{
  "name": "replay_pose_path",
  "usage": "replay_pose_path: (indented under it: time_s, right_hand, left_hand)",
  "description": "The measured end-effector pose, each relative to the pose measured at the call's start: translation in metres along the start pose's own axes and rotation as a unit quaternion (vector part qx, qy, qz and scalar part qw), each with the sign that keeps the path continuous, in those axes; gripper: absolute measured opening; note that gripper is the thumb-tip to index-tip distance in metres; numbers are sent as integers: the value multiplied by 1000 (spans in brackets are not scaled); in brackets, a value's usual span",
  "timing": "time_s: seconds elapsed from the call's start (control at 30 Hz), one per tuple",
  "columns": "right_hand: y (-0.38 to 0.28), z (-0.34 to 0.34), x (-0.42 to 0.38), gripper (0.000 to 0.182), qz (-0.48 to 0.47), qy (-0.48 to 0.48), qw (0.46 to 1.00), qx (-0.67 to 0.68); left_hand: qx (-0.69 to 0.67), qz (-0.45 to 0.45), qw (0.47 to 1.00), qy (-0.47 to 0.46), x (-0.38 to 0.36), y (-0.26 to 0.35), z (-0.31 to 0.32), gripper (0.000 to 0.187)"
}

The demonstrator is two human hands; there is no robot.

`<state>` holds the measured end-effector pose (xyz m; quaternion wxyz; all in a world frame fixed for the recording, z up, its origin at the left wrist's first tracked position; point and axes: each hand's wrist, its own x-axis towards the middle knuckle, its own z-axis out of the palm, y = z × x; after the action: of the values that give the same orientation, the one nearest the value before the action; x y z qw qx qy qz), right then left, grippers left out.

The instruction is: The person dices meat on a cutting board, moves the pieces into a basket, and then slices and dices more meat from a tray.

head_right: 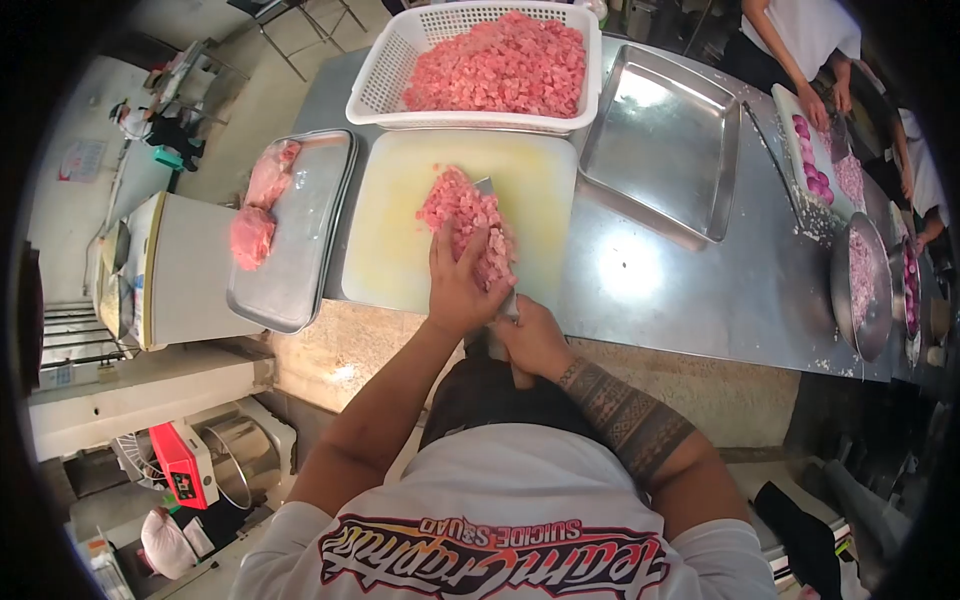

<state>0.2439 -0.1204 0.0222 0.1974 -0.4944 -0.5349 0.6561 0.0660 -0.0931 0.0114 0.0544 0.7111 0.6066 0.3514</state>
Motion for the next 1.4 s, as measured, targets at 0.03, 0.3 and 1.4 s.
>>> replay_pose_path:
  time_s: [0.03, 0.3, 1.4]
  right_hand:
    - [-2, 0, -4, 24, 8, -6, 1000, 21]
    - [-64, -24, -32, 18, -21, -2, 997, 74]
    - [-17, -10, -48, 28, 78, 241, 967, 17]
  left_hand:
    - [-1, 4, 1000, 0, 0, 2, -2, 91]
    - [2, 68, 997, 34, 51, 36, -39, 92]
    - [-93, 209, 906, -355, 146, -141, 1, 86]
